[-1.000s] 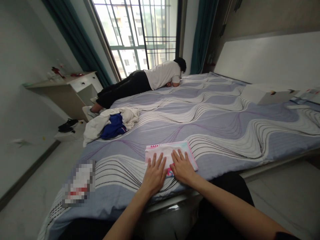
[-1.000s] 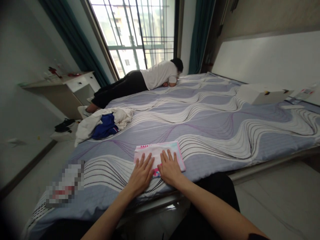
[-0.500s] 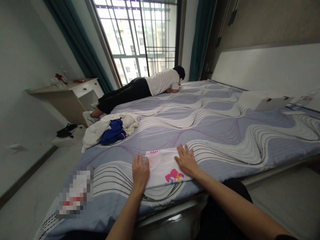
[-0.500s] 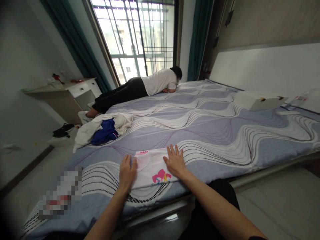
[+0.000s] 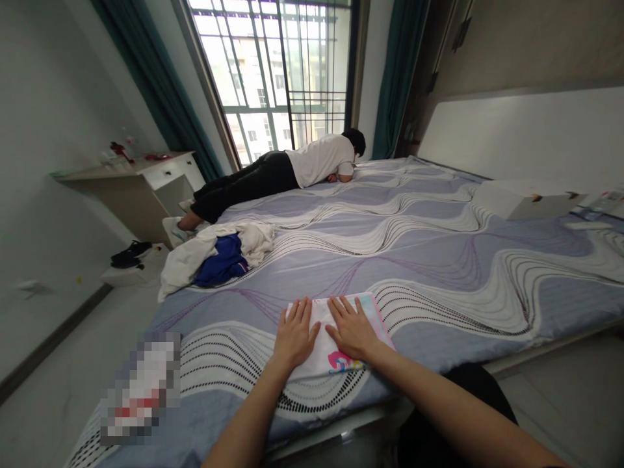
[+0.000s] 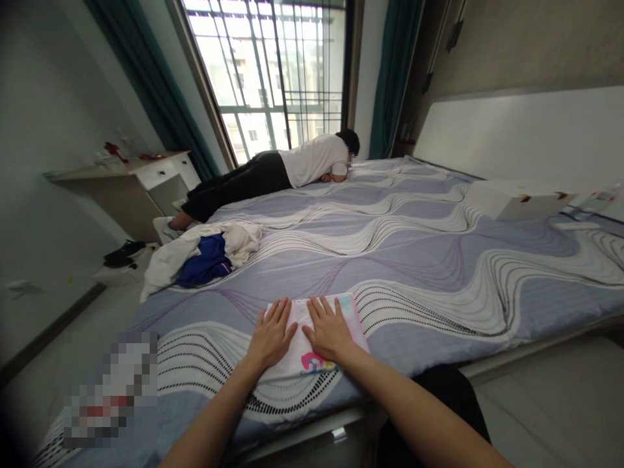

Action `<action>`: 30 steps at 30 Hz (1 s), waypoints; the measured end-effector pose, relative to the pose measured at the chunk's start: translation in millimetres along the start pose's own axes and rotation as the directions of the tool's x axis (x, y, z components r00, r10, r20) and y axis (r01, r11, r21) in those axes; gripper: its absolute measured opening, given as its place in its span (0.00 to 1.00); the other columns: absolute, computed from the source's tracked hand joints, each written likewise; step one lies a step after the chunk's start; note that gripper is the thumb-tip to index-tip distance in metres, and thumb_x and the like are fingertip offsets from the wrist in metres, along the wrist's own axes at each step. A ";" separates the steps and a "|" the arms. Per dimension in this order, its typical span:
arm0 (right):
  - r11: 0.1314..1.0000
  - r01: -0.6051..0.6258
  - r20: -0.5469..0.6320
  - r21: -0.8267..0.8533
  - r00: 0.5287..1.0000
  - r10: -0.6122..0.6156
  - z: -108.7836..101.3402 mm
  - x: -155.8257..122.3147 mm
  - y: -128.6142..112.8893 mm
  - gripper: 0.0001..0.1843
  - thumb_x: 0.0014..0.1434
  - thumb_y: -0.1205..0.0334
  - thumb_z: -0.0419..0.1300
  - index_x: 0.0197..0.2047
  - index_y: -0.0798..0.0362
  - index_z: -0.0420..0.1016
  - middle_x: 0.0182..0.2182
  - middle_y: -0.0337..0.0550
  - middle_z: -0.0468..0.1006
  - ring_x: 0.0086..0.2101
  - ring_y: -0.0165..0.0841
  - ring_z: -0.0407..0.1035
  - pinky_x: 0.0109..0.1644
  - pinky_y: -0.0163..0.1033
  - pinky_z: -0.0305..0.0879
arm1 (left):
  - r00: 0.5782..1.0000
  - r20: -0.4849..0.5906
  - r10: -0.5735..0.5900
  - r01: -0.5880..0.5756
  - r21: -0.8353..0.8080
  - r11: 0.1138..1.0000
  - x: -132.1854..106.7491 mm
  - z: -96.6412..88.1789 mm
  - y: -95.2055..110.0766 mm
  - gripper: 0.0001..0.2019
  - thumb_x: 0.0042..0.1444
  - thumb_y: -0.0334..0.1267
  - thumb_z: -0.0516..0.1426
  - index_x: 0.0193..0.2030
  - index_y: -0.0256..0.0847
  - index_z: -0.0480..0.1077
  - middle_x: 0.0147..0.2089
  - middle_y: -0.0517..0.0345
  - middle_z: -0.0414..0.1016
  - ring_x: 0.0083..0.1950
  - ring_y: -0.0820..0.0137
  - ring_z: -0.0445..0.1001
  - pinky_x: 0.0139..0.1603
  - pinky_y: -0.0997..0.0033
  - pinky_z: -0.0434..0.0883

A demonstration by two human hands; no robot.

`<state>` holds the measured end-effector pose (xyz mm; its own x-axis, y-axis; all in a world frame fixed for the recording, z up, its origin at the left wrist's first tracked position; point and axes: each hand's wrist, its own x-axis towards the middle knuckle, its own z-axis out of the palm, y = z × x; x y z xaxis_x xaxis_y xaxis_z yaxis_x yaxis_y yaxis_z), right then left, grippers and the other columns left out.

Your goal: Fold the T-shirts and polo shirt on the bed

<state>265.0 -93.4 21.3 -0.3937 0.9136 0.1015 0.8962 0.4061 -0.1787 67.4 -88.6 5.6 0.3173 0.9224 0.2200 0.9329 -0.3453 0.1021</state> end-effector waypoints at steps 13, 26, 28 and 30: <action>0.954 -0.299 0.005 0.026 0.954 0.299 -0.4 0.6 72.0 0.35 0.71 0.50 0.37 0.74 0.61 0.49 0.72 0.52 0.49 0.71 0.40 0.41 0.72 0.53 0.35 | 0.971 0.021 -0.237 0.238 -0.075 0.968 -11.4 -12.4 -32.7 0.30 0.68 0.46 0.40 0.73 0.33 0.52 0.74 0.42 0.54 0.75 0.55 0.52 0.71 0.42 0.51; 0.604 -0.665 0.282 0.439 0.741 0.610 -34.8 -47.8 75.6 0.21 0.52 0.47 0.67 0.34 0.60 0.81 0.30 0.51 0.82 0.33 0.40 0.77 0.33 0.37 0.64 | 0.859 0.043 -0.510 0.501 -0.272 0.821 -59.6 -45.4 4.1 0.16 0.52 0.50 0.57 0.22 0.41 0.70 0.55 0.36 0.74 0.59 0.44 0.70 0.60 0.43 0.65; 0.576 -0.672 0.334 0.466 0.736 0.589 -37.9 -41.9 71.0 0.16 0.48 0.51 0.70 0.29 0.58 0.80 0.27 0.48 0.81 0.30 0.38 0.76 0.30 0.35 0.63 | 0.770 0.197 -0.607 0.609 -0.510 0.607 -53.5 -47.0 3.7 0.11 0.48 0.45 0.60 0.24 0.41 0.69 0.45 0.42 0.78 0.53 0.49 0.75 0.57 0.48 0.69; 0.570 -0.673 0.316 0.472 0.732 0.604 -38.9 -38.5 66.9 0.15 0.45 0.53 0.72 0.28 0.57 0.80 0.27 0.47 0.81 0.31 0.39 0.76 0.31 0.35 0.63 | 0.679 0.329 -0.656 0.659 -0.666 0.348 -50.6 -45.9 3.3 0.10 0.47 0.42 0.62 0.32 0.39 0.71 0.41 0.46 0.79 0.48 0.56 0.77 0.53 0.55 0.72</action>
<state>348.1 -102.3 43.5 0.1881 0.9206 -0.3424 0.6793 -0.3737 -0.6317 46.6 -144.4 39.4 -0.3407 0.9098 -0.2369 0.4210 0.3729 0.8268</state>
